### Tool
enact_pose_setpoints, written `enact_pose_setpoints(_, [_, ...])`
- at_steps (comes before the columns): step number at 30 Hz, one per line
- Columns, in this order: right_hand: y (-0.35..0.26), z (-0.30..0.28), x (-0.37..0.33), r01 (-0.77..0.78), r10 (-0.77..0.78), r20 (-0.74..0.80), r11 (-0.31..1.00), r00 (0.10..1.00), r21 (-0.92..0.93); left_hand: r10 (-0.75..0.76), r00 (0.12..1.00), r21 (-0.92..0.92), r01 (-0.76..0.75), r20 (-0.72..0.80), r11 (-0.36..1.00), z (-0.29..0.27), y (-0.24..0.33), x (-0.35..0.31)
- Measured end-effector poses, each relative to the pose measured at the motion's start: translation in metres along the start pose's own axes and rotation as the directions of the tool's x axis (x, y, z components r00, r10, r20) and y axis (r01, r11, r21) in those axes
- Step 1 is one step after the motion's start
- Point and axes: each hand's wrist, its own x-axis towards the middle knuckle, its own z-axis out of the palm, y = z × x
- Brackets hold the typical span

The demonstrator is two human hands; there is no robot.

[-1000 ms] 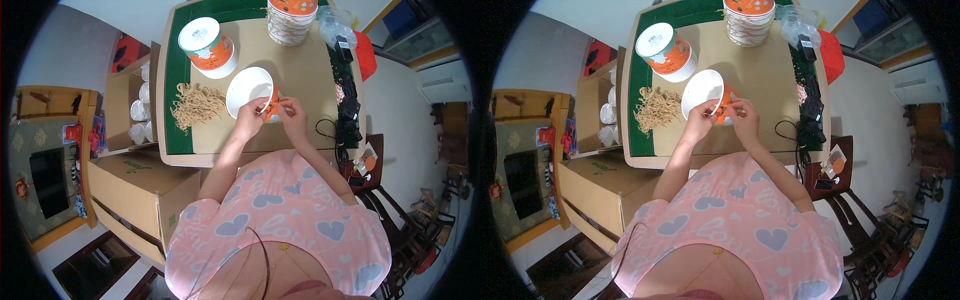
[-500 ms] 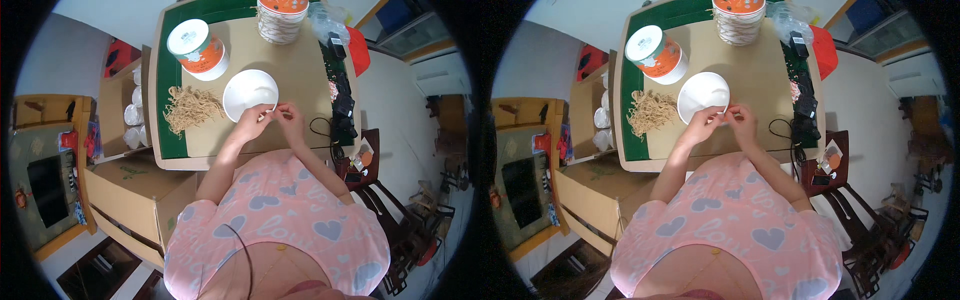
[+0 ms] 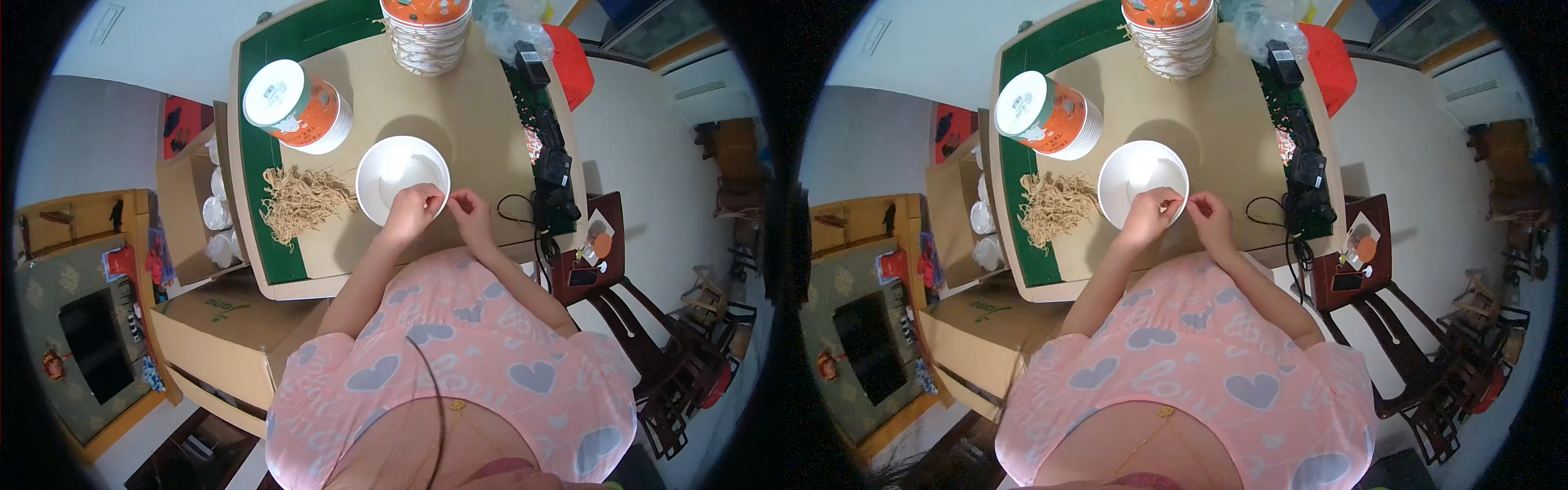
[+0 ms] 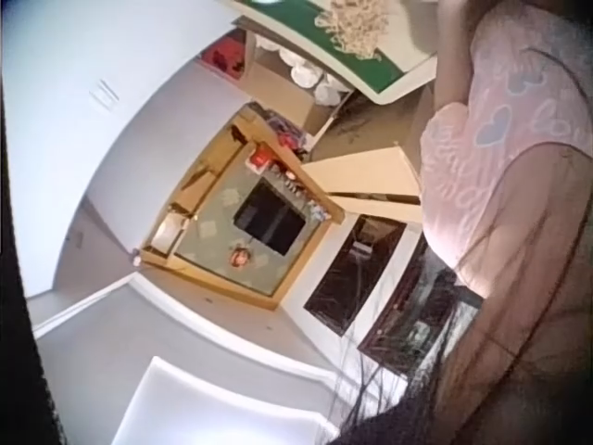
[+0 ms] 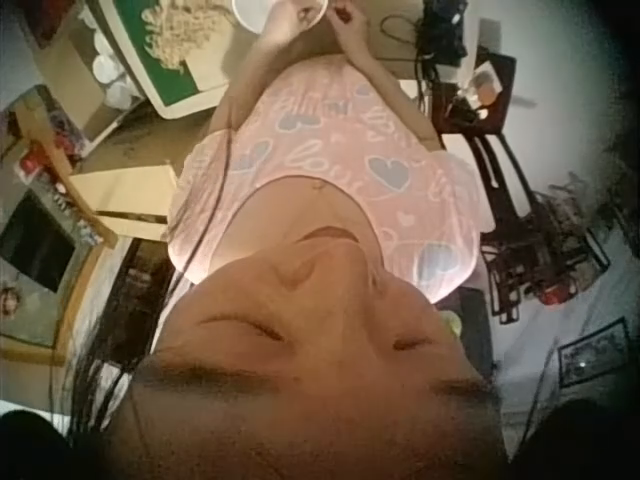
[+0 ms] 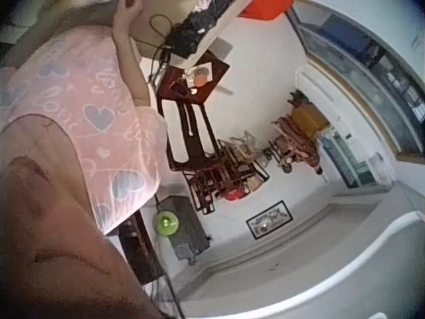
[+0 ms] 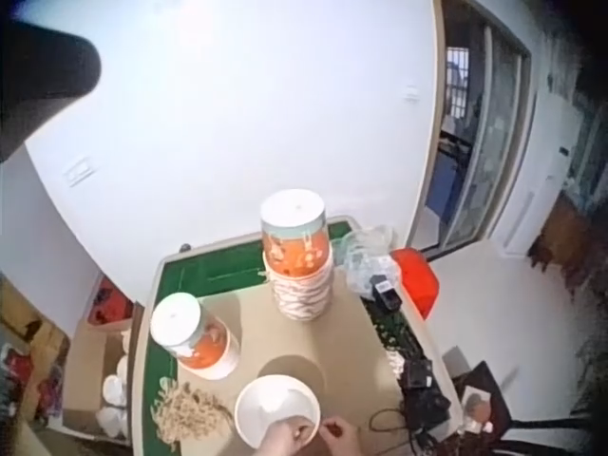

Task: Placing decorative filler into paper bowls and organizing them for packaging.

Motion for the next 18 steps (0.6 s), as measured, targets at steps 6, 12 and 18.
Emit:
enact_pose_setpoints(6, [-0.033, -0.014, -0.008, -0.147, 0.116, 0.179, 0.974, 0.977, 0.171, -0.281, 0.959, -0.493, 0.228, -0.033, 0.839, -0.006, -0.013, -0.009])
enact_pose_setpoints(12, [-0.074, -0.009, -0.021, -0.069, 0.01, 0.312, 0.981, 0.95, 0.181, -0.293, 0.956, -0.515, 0.247, -0.009, 0.821, -0.012, -0.006, -0.024])
enact_pose_setpoints(18, [-0.071, 0.012, -0.016, 0.302, -0.228, 0.28, 0.917, 0.932, -0.26, -0.291, 0.95, -0.436, 0.216, -0.114, 0.874, -0.001, -0.014, -0.026])
